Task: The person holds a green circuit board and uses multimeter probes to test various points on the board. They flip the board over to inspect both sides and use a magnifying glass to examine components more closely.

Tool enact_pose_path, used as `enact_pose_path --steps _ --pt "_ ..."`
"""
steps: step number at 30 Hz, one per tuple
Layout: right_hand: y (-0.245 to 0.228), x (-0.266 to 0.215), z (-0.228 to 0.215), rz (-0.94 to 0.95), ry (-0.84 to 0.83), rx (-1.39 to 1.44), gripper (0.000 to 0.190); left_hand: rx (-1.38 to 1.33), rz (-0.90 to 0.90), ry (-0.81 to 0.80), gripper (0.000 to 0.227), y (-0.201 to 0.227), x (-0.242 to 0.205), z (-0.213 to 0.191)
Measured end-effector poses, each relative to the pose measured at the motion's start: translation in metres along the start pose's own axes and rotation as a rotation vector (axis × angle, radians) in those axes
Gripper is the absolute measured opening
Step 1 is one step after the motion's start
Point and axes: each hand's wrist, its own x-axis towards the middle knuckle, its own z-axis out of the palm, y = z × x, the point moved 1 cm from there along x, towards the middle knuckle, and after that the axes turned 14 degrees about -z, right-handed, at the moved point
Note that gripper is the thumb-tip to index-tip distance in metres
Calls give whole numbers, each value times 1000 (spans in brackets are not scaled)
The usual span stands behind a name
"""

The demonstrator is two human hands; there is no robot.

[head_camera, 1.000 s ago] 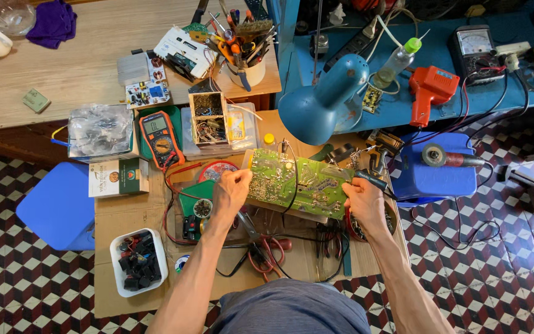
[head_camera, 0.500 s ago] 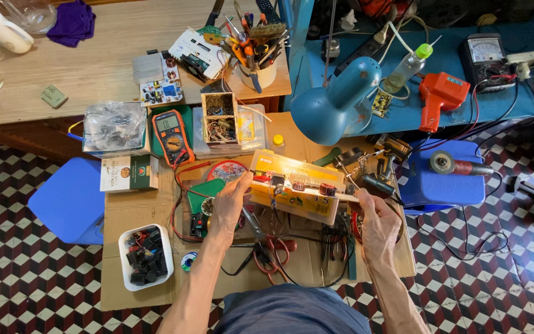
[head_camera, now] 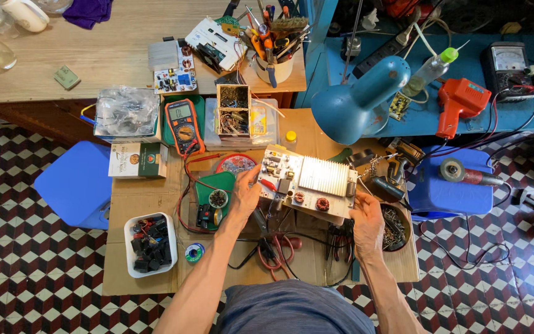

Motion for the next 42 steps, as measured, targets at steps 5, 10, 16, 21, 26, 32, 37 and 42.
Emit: enact_pose_path --steps 5,10,16,21,26,32,37,42 --pt "1 0 6 43 11 -6 54 193 215 133 52 -6 18 5" --pt "1 -1 10 52 17 18 54 204 152 51 55 -4 18 7" --pt "2 -1 10 60 5 -22 60 169 59 -53 61 6 13 3" --pt "10 -2 4 56 31 -15 65 -99 121 -149 57 3 8 -4" --pt "-3 -6 6 55 87 -92 64 -47 23 -2 51 -4 -1 -9" --pt "-64 -16 21 -27 -46 -625 56 -168 -10 144 47 -1 -33 -17" --pt "-79 23 38 -408 -404 -860 59 -286 -76 257 40 2 -87 -23" --pt "-56 75 45 -768 -801 -949 78 -441 -277 194 40 7 -140 11"
